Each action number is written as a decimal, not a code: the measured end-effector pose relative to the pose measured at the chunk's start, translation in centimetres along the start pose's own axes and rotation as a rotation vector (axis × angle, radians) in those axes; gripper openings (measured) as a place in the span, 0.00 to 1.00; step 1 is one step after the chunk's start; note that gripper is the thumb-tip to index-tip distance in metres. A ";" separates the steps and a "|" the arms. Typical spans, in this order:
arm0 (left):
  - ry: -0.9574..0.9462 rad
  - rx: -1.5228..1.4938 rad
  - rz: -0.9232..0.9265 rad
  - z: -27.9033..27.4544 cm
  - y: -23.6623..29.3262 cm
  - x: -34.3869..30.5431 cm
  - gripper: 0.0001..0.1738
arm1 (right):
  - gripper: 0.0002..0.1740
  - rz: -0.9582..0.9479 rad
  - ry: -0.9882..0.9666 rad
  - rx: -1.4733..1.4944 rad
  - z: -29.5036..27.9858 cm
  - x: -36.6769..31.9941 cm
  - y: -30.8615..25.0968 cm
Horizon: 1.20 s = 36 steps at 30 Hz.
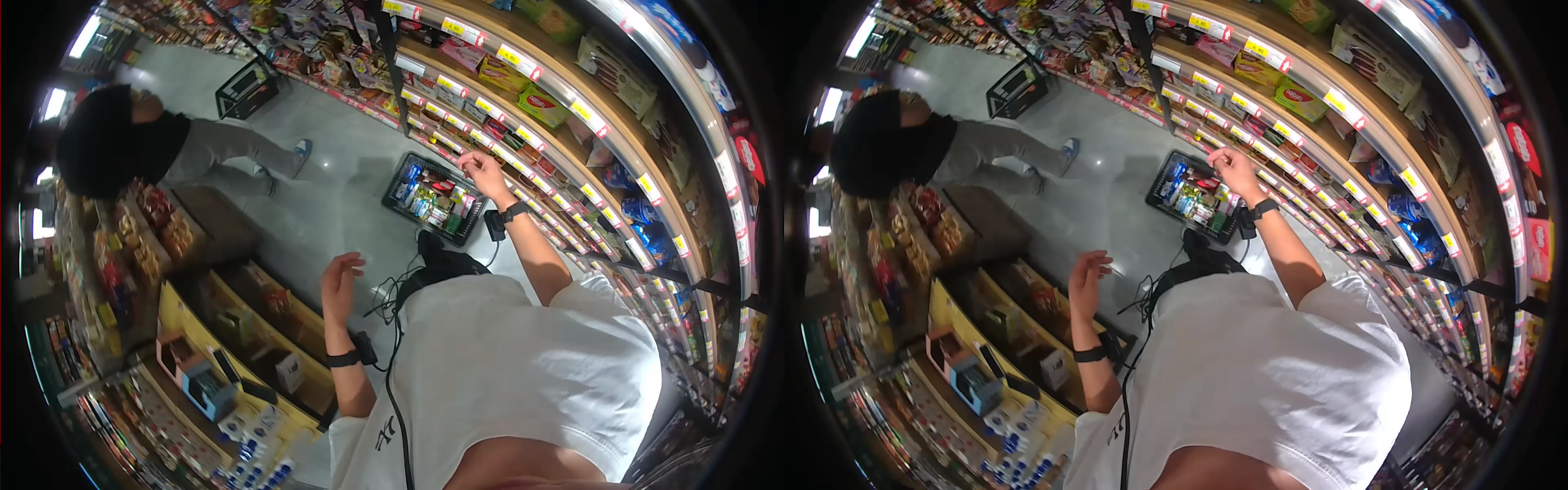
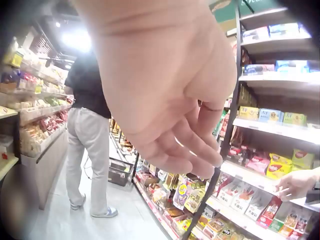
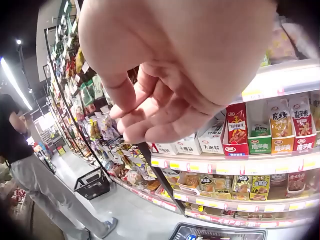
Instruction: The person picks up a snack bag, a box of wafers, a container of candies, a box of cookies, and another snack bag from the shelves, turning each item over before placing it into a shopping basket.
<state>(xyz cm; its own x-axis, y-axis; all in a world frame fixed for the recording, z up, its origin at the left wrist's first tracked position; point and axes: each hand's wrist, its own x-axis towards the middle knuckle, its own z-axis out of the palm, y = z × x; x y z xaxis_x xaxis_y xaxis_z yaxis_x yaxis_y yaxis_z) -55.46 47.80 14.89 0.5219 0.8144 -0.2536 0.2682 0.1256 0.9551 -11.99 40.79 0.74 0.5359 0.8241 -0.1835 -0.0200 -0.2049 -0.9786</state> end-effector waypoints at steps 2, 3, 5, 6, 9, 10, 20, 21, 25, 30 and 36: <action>-0.050 0.039 -0.022 0.0 -1.4 2.9 0.19 | 0.10 0.109 0.059 0.048 0.4 2.2 2.0; -0.072 0.077 -0.043 0.3 -2.5 3.7 0.18 | 0.10 0.179 0.027 0.023 0.6 2.5 3.6; -0.132 0.038 -0.096 1.8 -4.4 5.6 0.18 | 0.10 0.308 -0.034 -0.036 0.6 3.9 7.0; -0.164 -0.038 -0.138 2.7 -5.8 6.1 0.18 | 0.11 0.435 -0.043 -0.032 1.2 4.5 8.6; -0.428 0.153 -0.244 4.6 -6.9 8.4 0.17 | 0.13 0.605 -0.071 -0.187 2.4 6.0 19.4; -0.479 0.180 -0.235 5.2 -9.1 9.0 0.17 | 0.14 0.589 -0.080 -0.260 2.7 6.8 25.6; -0.729 0.345 -0.667 4.9 -20.8 14.8 0.22 | 0.60 1.022 0.195 -0.234 6.4 13.4 61.5; -0.714 0.379 -0.680 4.5 -21.5 15.6 0.23 | 0.59 0.883 0.160 -0.077 6.8 13.1 66.9; -0.688 0.434 -0.751 4.1 -23.0 17.0 0.25 | 0.59 1.205 0.808 -0.424 12.0 18.0 62.3; -0.726 0.506 -0.642 4.0 -19.9 16.7 0.24 | 0.36 0.904 0.656 0.181 11.5 15.2 61.0; -0.700 0.569 -0.275 1.1 -10.7 14.9 0.21 | 0.22 0.534 0.678 0.191 10.3 8.0 34.0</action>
<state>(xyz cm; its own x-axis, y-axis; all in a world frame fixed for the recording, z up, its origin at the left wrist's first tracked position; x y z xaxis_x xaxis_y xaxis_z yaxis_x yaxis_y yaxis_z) -49.68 57.94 0.76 0.6996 0.2489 -0.6698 0.7131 -0.1827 0.6769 -17.04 45.88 -34.92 0.7986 0.1403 -0.5853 -0.5191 -0.3317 -0.7878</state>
